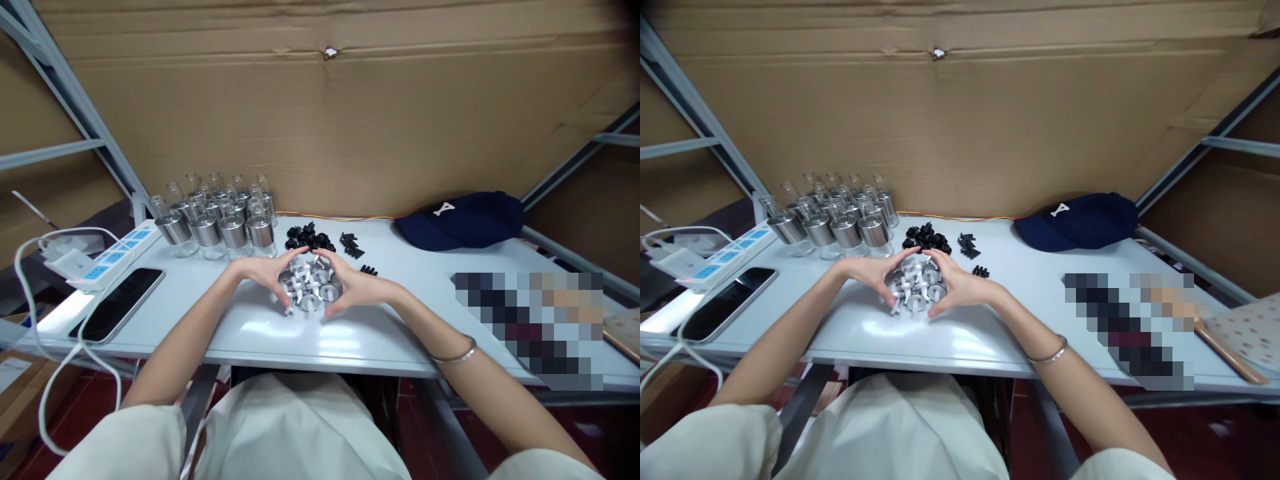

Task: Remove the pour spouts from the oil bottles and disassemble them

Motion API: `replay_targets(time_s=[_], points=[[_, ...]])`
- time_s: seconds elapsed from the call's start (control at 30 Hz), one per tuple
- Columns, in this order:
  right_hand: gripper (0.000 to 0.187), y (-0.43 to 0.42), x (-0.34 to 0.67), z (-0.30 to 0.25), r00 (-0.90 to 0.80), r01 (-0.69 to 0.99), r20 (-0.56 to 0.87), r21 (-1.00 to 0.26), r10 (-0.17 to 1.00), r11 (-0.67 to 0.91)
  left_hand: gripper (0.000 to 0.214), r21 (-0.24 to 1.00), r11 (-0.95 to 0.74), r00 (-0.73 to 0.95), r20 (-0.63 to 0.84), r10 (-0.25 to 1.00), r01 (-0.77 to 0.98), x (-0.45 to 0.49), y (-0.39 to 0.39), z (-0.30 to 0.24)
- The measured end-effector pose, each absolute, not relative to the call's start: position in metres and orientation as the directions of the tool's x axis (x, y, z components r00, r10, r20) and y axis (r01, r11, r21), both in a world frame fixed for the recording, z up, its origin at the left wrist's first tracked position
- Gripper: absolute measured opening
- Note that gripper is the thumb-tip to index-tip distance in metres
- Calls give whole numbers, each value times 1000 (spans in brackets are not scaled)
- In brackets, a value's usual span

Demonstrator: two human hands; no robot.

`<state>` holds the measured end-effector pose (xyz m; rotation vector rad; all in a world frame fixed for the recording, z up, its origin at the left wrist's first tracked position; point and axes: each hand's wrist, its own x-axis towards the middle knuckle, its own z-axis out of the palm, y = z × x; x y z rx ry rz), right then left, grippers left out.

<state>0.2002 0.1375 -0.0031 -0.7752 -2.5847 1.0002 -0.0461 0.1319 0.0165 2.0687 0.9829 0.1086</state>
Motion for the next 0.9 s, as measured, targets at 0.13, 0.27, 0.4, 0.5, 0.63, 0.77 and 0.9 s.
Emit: replay_targets(time_s=[0.13, 0.27, 0.4, 0.5, 0.63, 0.77, 0.9], points=[[112, 134, 196, -3, -800, 399, 58, -690, 597, 603, 134, 705, -350, 678, -251, 691, 617, -45, 132, 17], [110, 129, 189, -5, -801, 363, 138, -663, 583, 655, 131, 687, -347, 659, -256, 707, 639, -45, 132, 15], [108, 122, 181, -9, -809, 360, 145, -644, 570, 675, 126, 676, -365, 666, -251, 703, 640, -47, 134, 11], [108, 118, 177, -11, -801, 384, 133, -634, 583, 672, 123, 677, -378, 680, -250, 690, 632, -47, 134, 11], [106, 119, 176, -11, -799, 392, 143, -614, 585, 685, 124, 677, -381, 691, -264, 673, 630, -45, 133, 14], [101, 121, 178, -9, -791, 393, 157, -611, 591, 688, 122, 685, -360, 684, -277, 675, 633, -43, 132, 14], [99, 122, 180, -8, -788, 384, 162, -624, 594, 680, 120, 703, -370, 700, -255, 667, 608, -43, 132, 13]])
